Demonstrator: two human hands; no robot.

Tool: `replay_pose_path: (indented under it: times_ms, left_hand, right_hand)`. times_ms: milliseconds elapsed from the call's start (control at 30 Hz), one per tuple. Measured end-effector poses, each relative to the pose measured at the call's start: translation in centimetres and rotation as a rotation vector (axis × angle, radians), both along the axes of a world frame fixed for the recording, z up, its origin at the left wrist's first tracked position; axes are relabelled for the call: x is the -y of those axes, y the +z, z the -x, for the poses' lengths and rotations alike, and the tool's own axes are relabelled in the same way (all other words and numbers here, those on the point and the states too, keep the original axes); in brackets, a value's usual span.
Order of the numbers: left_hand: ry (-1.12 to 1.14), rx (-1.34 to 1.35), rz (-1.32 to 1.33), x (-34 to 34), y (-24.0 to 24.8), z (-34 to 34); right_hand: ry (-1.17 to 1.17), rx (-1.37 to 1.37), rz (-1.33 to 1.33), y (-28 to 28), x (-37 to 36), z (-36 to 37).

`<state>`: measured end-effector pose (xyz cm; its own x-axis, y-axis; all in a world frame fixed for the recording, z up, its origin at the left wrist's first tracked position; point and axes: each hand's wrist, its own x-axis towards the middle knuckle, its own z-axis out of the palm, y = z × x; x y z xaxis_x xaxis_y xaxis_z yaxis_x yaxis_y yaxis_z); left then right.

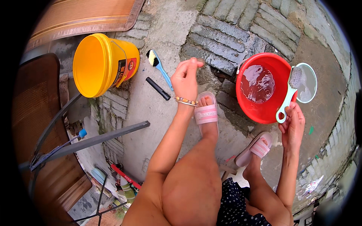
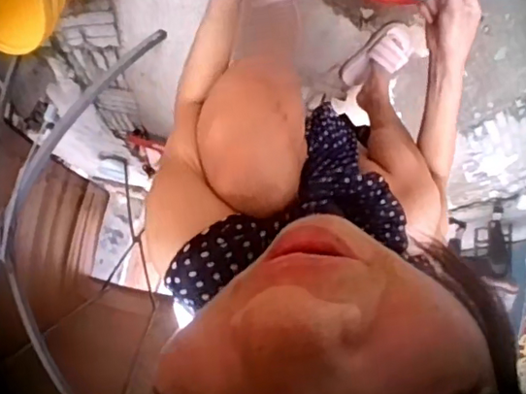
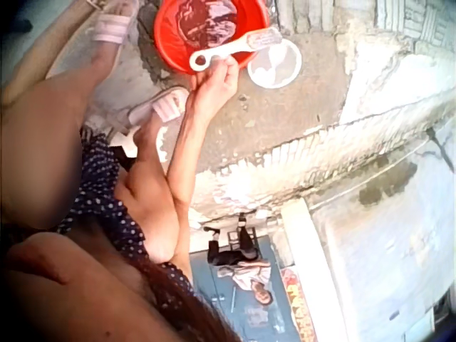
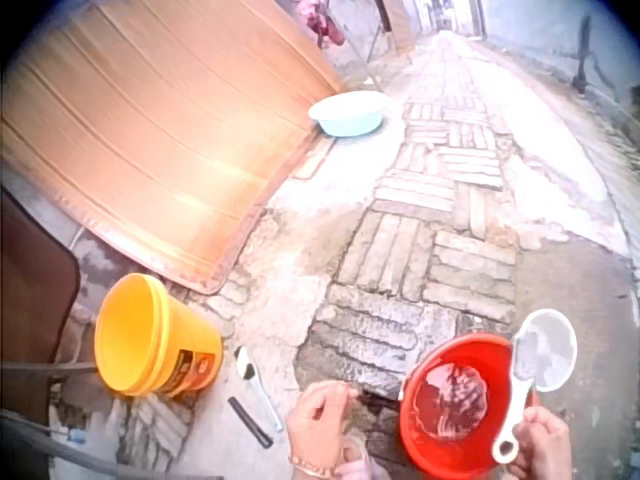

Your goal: The person washes the inside and outside of a red bucket using a brush and water.

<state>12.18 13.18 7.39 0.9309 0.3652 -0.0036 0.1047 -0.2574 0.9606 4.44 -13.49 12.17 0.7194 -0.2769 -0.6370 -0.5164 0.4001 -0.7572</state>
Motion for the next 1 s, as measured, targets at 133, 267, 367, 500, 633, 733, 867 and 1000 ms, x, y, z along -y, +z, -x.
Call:
replay_pose_path:
  times_ms: [133,267,367,500,633,733,867,1000]
  left_hand:
    - [0.561,-0.201,0.0,-12.4,-4.9,1.0]
    - [0.646,-0.484,-0.195,-22.6,-10.5,4.9]
    - [0.557,-0.644,-0.249,-30.7,-12.6,10.5]
    - [0.422,-0.443,-0.541,-30.3,-13.6,11.7]
    - [0.108,-0.397,-0.023,-13.9,-10.0,5.5]
    - [-0.293,-0.411,0.218,-6.5,-5.5,2.6]
    - [-0.577,-0.44,0.329,0.8,-2.6,1.2]
    - [-0.587,-0.479,0.431,3.7,-2.8,1.4]
  right_hand:
    - [0.09,-0.02,0.212,-0.9,0.2,0.9]
    - [0.316,-0.016,0.287,-0.4,2.0,0.9]
    - [0.552,0.078,0.798,-1.6,1.6,0.3]
    - [0.806,0.198,1.325,-2.1,0.8,-1.5]
    - [1.117,0.051,1.607,-5.5,1.3,-1.3]
    - [1.27,0.062,1.539,-6.3,-1.0,-1.1]
    - [1.193,0.384,1.509,-7.9,-3.8,-1.8]
    - [1.064,0.269,1.706,-8.0,-0.5,-4.8]
